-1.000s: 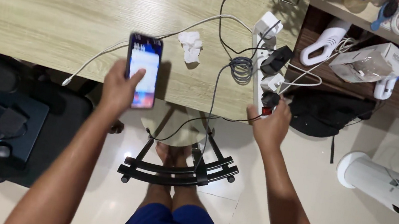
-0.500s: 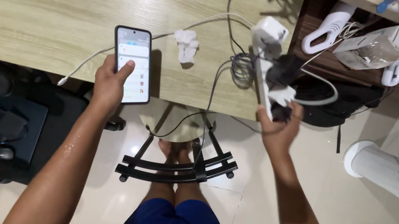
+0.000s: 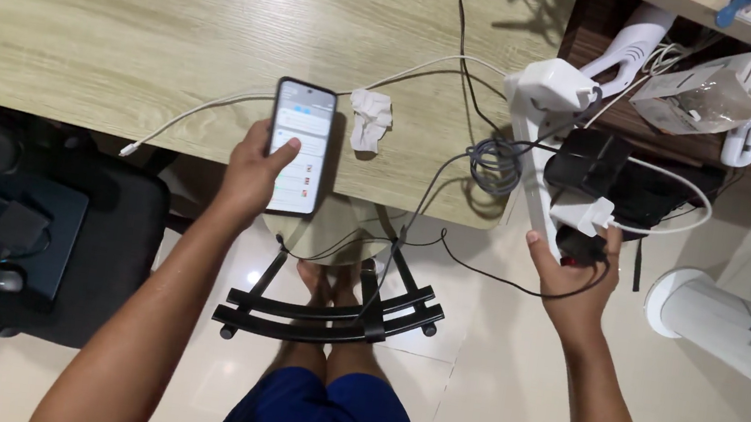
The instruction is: Clearing and tidying up a desk by putting away laptops, chargers, and other electronics.
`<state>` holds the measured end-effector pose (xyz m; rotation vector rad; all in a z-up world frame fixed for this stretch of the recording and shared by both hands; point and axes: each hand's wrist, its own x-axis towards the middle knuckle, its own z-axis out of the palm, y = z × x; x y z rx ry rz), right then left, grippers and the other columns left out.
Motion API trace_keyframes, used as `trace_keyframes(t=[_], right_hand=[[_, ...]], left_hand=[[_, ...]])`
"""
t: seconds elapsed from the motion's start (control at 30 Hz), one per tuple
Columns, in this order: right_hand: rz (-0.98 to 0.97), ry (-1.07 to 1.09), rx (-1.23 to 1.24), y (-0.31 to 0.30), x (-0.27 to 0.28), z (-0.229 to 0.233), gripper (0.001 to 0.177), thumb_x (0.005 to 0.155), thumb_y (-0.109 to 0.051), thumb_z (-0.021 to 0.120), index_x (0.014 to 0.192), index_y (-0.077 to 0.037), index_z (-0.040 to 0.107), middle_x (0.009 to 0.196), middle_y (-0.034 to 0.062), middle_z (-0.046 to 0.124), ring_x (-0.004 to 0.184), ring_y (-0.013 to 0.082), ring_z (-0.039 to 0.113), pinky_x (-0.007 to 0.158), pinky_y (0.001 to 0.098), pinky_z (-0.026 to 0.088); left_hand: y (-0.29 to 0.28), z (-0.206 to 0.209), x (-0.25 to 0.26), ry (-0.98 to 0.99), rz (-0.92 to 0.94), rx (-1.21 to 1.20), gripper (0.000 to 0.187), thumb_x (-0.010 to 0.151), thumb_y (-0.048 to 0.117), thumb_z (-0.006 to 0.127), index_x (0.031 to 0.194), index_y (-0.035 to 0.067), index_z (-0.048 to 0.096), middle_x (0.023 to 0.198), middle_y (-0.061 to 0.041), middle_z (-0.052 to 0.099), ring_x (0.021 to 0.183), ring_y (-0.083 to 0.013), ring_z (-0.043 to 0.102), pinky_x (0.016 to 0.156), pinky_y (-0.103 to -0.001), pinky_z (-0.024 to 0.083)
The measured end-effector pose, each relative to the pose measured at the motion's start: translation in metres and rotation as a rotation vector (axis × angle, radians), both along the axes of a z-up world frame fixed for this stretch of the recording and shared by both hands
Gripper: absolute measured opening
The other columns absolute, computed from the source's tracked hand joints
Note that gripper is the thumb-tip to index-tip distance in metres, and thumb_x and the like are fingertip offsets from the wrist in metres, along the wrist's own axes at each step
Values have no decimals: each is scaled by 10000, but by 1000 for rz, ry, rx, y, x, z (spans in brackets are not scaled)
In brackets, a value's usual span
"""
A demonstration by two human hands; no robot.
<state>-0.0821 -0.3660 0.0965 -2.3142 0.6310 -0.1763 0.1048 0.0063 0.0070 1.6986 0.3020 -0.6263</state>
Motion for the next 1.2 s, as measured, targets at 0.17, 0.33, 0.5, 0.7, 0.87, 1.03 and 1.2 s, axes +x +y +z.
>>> trace_keyframes(t=[0.17,0.33,0.5,0.7,0.87,1.03,1.2], right_hand=[[-7,-22,-10,1,1,-3,586,880,-229,852,1290,15,510,1131,123,709,1001,199,668,914,328,531],[-44,-16,86,7,6,-2,675,843,-260,850,1320,23,465,1107,96,710,975,169,674,874,313,531],[166,19,-245,13,13,-6,433,780,-291,896,1064,-40,685,1202,176,602,1024,302,637,860,405,535],[187,-42,-282,23,21,-17,526,786,-349,890,1073,8,632,1217,178,571,1102,354,585,917,438,505],[164,-87,-234,30,33,-31,590,783,-337,900,1156,26,622,1181,165,600,1106,358,583,944,439,497],[80,-47,-117,38,41,-63,579,795,-327,888,1196,4,634,1205,169,608,1100,329,615,948,407,510],[25,-88,-229,40,48,-97,628,820,-348,882,1267,15,634,1277,191,590,1179,379,569,996,452,482]], left_hand=[[-19,-19,17,-231,-32,-100,386,965,193,678,1263,-17,552,1123,-130,724,980,-159,688,853,-319,558],[-22,18,24,-88,2,-94,352,975,230,651,1231,-9,625,1090,-136,748,943,-180,704,837,-332,566],[-12,34,22,229,71,-209,424,982,310,584,1233,-27,647,1076,-172,746,890,-235,747,769,-360,609],[-33,35,10,386,115,-488,474,990,336,587,1218,-79,617,1043,-197,732,867,-236,751,745,-383,632],[-37,16,31,-6,97,-313,352,981,187,657,1242,-42,597,1102,-161,743,915,-193,735,800,-351,620],[-19,27,38,-92,98,-186,327,986,135,637,1287,19,585,1136,-109,740,968,-172,736,843,-339,620],[-17,22,12,95,-3,-262,380,958,109,652,1322,11,602,1164,-112,736,989,-172,723,858,-329,599]])
